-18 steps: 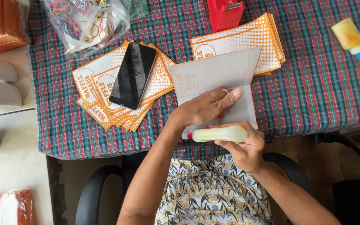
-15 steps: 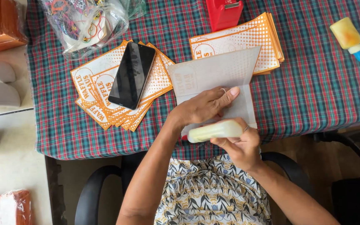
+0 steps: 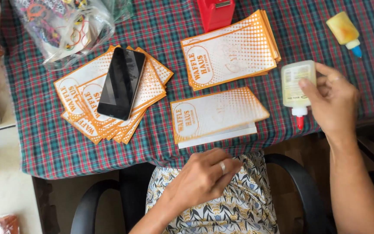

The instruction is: The person applies glue from a bottle to the flaps of paper bags and folds them to seal the bags on a plaid-covered table.

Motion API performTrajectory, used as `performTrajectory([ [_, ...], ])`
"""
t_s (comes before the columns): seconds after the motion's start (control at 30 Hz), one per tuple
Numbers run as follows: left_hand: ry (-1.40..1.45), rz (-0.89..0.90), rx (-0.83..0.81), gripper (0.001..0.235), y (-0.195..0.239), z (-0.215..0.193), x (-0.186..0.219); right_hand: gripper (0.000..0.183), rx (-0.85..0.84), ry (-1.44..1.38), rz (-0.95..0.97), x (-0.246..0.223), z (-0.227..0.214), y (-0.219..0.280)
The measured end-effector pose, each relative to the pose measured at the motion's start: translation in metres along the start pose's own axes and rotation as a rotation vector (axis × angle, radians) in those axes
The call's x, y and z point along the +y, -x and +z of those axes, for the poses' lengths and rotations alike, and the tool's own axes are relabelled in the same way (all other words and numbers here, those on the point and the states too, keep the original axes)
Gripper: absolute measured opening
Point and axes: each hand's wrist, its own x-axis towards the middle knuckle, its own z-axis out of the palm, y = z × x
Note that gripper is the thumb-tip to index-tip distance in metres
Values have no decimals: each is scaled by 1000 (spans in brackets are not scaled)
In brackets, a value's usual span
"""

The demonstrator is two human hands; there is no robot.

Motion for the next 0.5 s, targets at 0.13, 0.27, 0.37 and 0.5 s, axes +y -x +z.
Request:
performTrajectory([
  [0.13, -93, 36, 116, 3, 22, -10, -2, 40, 52, 410, -292, -6, 0, 2],
  [0.27, -527, -46, 261, 18, 47, -22, -20, 10, 14, 257, -673, -48, 13, 13],
  [0.37, -638, -111, 222, 30, 63, -22, -36, 13, -234, 37, -822, -63, 27, 25],
  [0.5, -606, -132, 188, 35, 64, -22, -42, 28, -406, -57, -858, -53, 36, 36],
])
